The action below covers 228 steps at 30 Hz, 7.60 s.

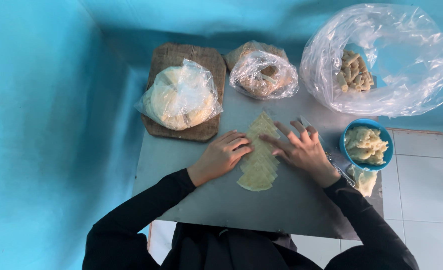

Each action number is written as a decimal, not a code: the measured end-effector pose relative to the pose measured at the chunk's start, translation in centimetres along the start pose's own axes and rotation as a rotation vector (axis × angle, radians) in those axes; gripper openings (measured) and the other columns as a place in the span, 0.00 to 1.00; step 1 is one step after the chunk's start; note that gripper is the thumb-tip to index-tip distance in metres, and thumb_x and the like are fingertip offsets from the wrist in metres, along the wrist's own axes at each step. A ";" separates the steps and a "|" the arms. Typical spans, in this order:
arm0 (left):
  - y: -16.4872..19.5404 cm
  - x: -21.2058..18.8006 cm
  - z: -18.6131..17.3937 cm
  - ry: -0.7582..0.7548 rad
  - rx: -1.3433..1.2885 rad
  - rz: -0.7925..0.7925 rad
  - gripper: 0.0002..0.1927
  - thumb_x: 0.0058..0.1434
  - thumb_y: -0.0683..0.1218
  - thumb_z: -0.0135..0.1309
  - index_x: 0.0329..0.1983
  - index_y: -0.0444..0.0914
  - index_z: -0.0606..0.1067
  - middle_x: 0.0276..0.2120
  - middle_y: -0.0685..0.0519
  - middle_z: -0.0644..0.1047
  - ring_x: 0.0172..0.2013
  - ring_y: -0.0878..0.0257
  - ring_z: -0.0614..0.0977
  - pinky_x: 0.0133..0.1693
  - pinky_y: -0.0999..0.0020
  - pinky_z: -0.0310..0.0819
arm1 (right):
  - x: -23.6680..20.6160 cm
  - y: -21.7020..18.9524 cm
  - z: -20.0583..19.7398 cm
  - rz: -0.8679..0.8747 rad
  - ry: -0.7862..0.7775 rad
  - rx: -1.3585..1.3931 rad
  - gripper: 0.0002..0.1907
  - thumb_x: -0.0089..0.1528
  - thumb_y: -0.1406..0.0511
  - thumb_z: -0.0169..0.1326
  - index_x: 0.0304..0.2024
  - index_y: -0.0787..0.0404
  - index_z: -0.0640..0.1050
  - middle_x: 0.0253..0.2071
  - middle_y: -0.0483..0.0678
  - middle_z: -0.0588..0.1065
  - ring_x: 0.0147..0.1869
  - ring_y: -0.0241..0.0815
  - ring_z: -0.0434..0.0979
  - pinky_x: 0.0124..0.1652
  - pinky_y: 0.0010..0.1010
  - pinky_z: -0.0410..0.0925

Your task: The person takes triangular pieces of dough from a plastic-wrapped dough ball and places them one at a time in overlapping rows on a metal table, building up a woven diamond-shaped lattice pattern. Near the end, the person uses a spoon to scoop filling from a blue bowl and places it onto the dough pieces.

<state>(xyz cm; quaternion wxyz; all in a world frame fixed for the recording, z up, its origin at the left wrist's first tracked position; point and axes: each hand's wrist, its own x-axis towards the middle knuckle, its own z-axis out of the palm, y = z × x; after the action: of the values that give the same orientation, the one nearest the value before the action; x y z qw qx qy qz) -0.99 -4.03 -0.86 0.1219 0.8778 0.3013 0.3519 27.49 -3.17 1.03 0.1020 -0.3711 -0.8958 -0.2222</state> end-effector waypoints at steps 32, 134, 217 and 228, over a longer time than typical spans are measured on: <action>0.7 -0.4 -0.8 -0.081 -0.036 -0.091 0.41 0.56 0.66 0.64 0.63 0.36 0.67 0.61 0.45 0.72 0.63 0.47 0.73 0.65 0.52 0.64 | -3.4 -2.9 -3.4 -0.029 -0.041 0.380 0.28 0.68 0.42 0.38 0.67 0.35 0.72 0.67 0.48 0.64 0.66 0.51 0.62 0.59 0.44 0.59; 0.6 -0.3 -2.3 -0.263 -0.115 -0.095 0.40 0.61 0.60 0.61 0.69 0.37 0.61 0.66 0.45 0.65 0.69 0.46 0.64 0.69 0.46 0.55 | -12.4 -6.5 -5.8 0.965 -0.264 -0.479 0.27 0.71 0.43 0.56 0.60 0.55 0.76 0.57 0.47 0.63 0.61 0.48 0.62 0.54 0.42 0.59; -0.5 -0.9 -2.8 -0.326 -0.280 -0.050 0.42 0.49 0.58 0.70 0.61 0.39 0.66 0.61 0.43 0.64 0.66 0.44 0.66 0.64 0.52 0.62 | 13.3 4.0 2.9 0.976 0.428 1.554 0.14 0.71 0.66 0.49 0.48 0.73 0.80 0.35 0.47 0.79 0.36 0.32 0.78 0.36 0.24 0.72; -0.4 -1.1 -2.2 -0.327 -0.159 0.066 0.15 0.56 0.52 0.65 0.41 0.42 0.76 0.46 0.53 0.75 0.53 0.54 0.76 0.51 0.58 0.69 | 12.3 3.7 2.5 1.062 0.638 1.529 0.16 0.72 0.65 0.50 0.51 0.74 0.80 0.34 0.47 0.76 0.36 0.33 0.78 0.39 0.25 0.73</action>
<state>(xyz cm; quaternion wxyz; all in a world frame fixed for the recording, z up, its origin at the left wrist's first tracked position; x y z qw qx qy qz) -3.34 -4.42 -0.02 0.2266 0.9203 0.2197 0.2311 21.44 7.91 4.31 0.6382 -0.4821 -0.4457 0.4020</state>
